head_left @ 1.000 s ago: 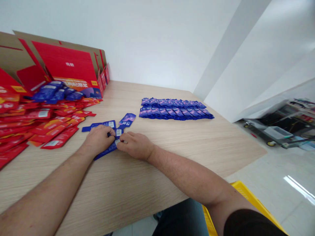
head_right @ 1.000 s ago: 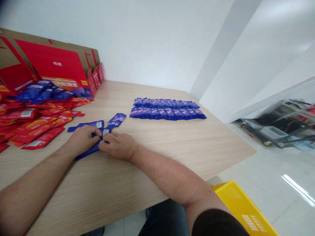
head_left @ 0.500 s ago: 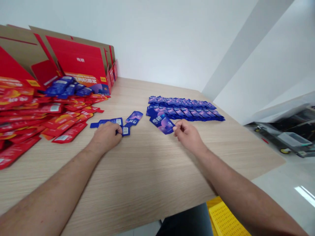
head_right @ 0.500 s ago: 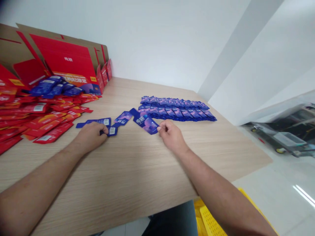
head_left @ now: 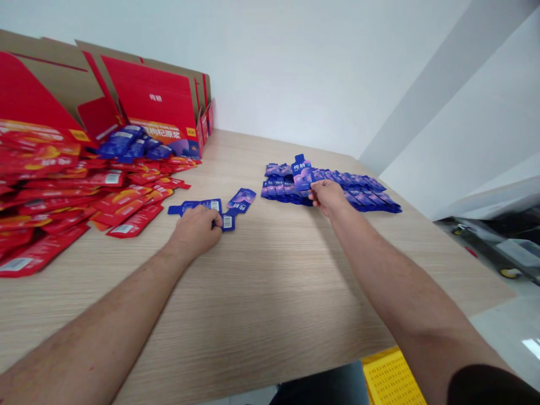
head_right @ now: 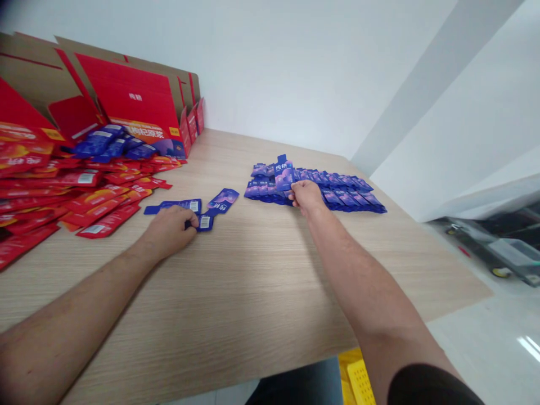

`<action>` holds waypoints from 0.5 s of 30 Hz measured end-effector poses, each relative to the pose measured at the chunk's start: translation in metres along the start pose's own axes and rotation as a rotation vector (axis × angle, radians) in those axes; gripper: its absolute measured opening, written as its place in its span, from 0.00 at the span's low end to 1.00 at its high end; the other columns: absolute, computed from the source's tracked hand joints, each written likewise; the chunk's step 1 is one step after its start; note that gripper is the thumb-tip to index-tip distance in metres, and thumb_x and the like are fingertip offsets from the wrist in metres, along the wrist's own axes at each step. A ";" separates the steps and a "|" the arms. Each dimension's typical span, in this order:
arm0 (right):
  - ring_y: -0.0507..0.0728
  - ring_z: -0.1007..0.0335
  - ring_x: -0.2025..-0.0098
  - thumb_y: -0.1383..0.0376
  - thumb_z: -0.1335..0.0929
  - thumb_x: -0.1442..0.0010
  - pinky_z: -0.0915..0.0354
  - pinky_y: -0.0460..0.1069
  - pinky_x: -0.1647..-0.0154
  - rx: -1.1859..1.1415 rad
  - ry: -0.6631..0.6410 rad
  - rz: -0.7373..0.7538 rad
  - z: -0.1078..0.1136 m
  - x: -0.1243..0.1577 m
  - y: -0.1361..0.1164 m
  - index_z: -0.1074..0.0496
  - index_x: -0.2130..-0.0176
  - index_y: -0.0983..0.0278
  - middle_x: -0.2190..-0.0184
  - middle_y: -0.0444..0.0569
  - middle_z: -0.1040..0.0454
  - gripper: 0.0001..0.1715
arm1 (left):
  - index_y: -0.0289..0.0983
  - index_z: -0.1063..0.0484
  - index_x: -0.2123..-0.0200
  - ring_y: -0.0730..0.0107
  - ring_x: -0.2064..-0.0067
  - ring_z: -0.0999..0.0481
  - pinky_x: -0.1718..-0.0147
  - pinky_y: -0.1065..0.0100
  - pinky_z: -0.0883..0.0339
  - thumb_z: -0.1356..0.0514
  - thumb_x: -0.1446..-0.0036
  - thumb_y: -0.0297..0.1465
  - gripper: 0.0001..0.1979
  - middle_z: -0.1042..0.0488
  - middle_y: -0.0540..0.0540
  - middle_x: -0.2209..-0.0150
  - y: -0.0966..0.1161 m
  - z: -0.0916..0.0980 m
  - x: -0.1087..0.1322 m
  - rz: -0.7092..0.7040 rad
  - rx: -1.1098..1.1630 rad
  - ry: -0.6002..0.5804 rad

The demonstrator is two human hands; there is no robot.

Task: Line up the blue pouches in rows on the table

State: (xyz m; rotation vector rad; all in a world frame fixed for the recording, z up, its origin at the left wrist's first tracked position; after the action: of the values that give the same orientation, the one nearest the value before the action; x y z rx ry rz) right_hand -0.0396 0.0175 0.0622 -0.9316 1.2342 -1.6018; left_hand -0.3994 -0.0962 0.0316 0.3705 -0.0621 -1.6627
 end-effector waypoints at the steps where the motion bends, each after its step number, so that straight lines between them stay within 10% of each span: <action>1: 0.47 0.34 0.84 0.71 0.30 0.36 0.44 0.39 0.87 0.010 -0.005 -0.005 -0.006 0.000 0.001 0.33 0.68 0.64 0.80 0.41 0.29 0.09 | 0.42 0.21 0.66 0.49 0.53 0.25 0.49 0.52 0.32 0.42 0.48 0.31 0.09 0.24 0.40 0.60 0.000 -0.001 0.000 -0.001 0.000 -0.001; 15: 0.47 0.35 0.85 0.72 0.29 0.37 0.45 0.39 0.87 0.104 -0.002 -0.051 -0.038 0.004 0.007 0.31 0.71 0.66 0.81 0.44 0.28 0.11 | 0.41 0.22 0.65 0.49 0.49 0.26 0.46 0.51 0.34 0.43 0.46 0.29 0.09 0.23 0.41 0.58 0.002 -0.005 0.000 -0.013 0.028 -0.027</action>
State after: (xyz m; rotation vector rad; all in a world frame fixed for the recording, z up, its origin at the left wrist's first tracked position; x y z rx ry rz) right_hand -0.0747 0.0249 0.0472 -0.9048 1.1225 -1.6883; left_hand -0.3966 -0.0953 0.0275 0.3705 -0.1033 -1.6816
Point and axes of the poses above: each hand's wrist, its own x-axis away from the middle knuckle, its own z-axis out of the back of the hand, y = z × x, the point moved 8 cm from there along -x, towards the middle knuckle
